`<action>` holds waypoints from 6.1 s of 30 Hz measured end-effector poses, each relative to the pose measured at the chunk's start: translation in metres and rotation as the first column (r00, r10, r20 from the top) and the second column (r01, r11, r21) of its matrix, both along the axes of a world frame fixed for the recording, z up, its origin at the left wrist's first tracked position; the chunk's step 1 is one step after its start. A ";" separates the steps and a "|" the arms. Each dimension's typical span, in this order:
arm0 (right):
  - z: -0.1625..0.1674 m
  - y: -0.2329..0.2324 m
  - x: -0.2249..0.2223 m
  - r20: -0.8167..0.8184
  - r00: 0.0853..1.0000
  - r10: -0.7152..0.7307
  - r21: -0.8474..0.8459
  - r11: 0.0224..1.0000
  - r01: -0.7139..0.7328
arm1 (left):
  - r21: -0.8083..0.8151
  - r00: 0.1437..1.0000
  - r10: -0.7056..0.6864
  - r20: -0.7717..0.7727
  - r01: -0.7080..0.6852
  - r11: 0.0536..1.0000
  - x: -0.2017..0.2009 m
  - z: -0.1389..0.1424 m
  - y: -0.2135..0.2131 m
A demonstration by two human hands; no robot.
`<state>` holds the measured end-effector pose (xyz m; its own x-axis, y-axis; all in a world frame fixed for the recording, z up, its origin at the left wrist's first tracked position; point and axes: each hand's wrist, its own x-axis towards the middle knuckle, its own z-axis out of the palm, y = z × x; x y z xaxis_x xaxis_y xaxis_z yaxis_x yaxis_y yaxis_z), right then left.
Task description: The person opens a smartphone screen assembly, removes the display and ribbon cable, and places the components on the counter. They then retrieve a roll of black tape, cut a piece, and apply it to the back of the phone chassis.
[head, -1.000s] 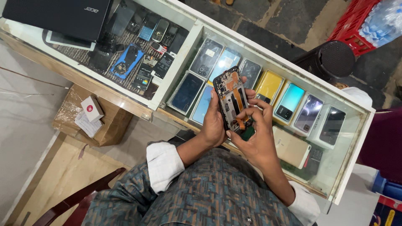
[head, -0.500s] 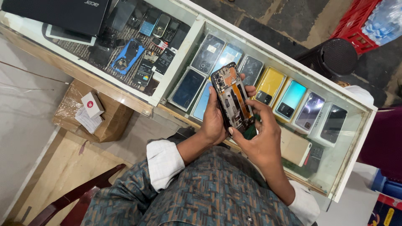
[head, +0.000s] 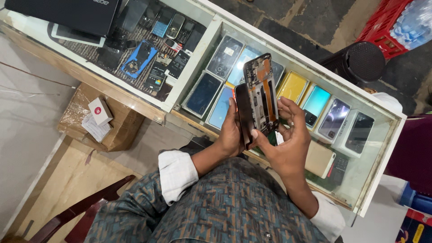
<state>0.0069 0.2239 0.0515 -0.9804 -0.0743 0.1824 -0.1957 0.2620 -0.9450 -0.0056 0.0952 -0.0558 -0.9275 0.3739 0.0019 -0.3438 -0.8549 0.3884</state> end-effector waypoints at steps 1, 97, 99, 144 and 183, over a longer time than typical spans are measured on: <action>0.000 0.000 0.000 0.001 1.000 0.002 -0.021 1.000 -0.002 | 0.143 0.999 -0.042 -0.027 0.046 0.989 0.002 -0.003 0.000; -0.105 -0.019 -0.016 0.389 0.886 0.251 -0.804 0.561 0.194 | -0.244 0.963 0.112 -0.247 -0.173 0.954 -0.032 0.032 -0.060; -0.101 -0.015 -0.020 0.383 0.911 0.154 -0.777 0.587 0.228 | -0.201 0.963 0.037 -0.267 -0.093 0.975 -0.032 0.032 -0.066; -0.018 0.056 0.011 -0.023 0.985 0.169 -0.079 0.982 -0.170 | -0.573 0.976 -0.193 -0.101 0.101 0.813 0.020 0.080 -0.043; 0.046 0.038 0.021 -0.440 0.885 0.151 0.187 0.980 -0.074 | -0.601 0.961 -0.199 -0.194 0.044 0.798 0.017 0.076 -0.044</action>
